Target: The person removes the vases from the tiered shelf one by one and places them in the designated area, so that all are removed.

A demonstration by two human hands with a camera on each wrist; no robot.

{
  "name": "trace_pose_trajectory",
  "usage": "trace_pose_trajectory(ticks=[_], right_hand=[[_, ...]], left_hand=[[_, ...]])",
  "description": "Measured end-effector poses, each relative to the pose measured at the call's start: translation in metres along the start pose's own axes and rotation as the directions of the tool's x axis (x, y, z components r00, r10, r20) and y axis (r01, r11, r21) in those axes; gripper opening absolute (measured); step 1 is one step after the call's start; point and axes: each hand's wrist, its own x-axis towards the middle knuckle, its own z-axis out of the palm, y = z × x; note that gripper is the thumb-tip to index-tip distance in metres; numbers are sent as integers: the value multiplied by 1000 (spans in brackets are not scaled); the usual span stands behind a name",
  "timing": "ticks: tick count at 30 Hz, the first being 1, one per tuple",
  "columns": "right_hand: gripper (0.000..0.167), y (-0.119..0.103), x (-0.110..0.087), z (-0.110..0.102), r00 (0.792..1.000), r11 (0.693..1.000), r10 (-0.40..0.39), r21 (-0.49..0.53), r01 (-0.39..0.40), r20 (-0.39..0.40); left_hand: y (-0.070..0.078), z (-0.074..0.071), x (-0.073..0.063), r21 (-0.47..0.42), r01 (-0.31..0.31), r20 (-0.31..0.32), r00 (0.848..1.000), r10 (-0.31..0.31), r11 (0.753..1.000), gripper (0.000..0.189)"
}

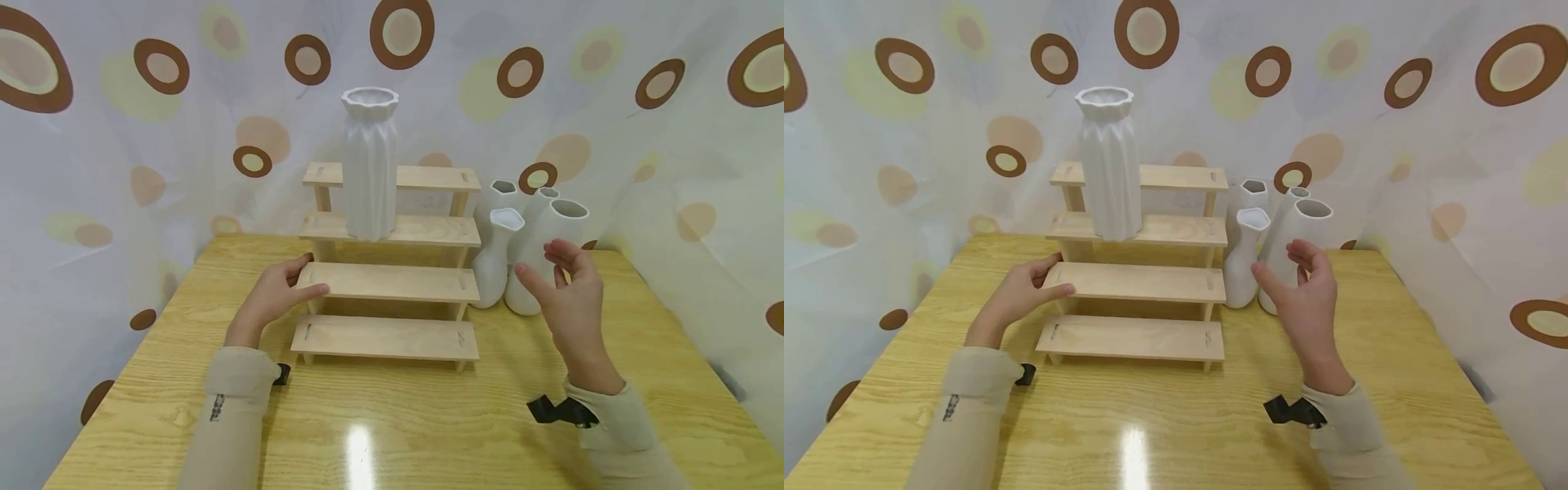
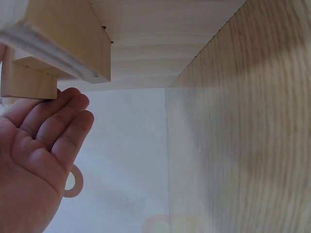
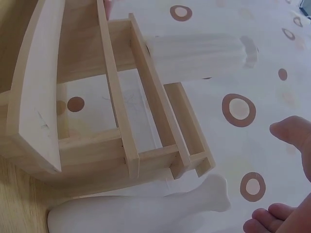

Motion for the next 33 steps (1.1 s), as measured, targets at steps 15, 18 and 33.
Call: trace_pose_trajectory(ticks=[15, 18, 33], right_hand=[[64, -4, 0, 24, 998, 999, -35, 29, 33, 56], [64, -5, 1, 28, 997, 998, -45, 49, 42, 59], [66, -18, 4, 51, 987, 993, -97, 87, 86, 131]], left_hand=[[-2, 0, 1, -28, 0, 6, 1000, 1, 1000, 100], [-2, 0, 2, -30, -2, 8, 1000, 3, 1000, 99], [-1, 1, 1, -22, -11, 1, 1000, 11, 1000, 99]])
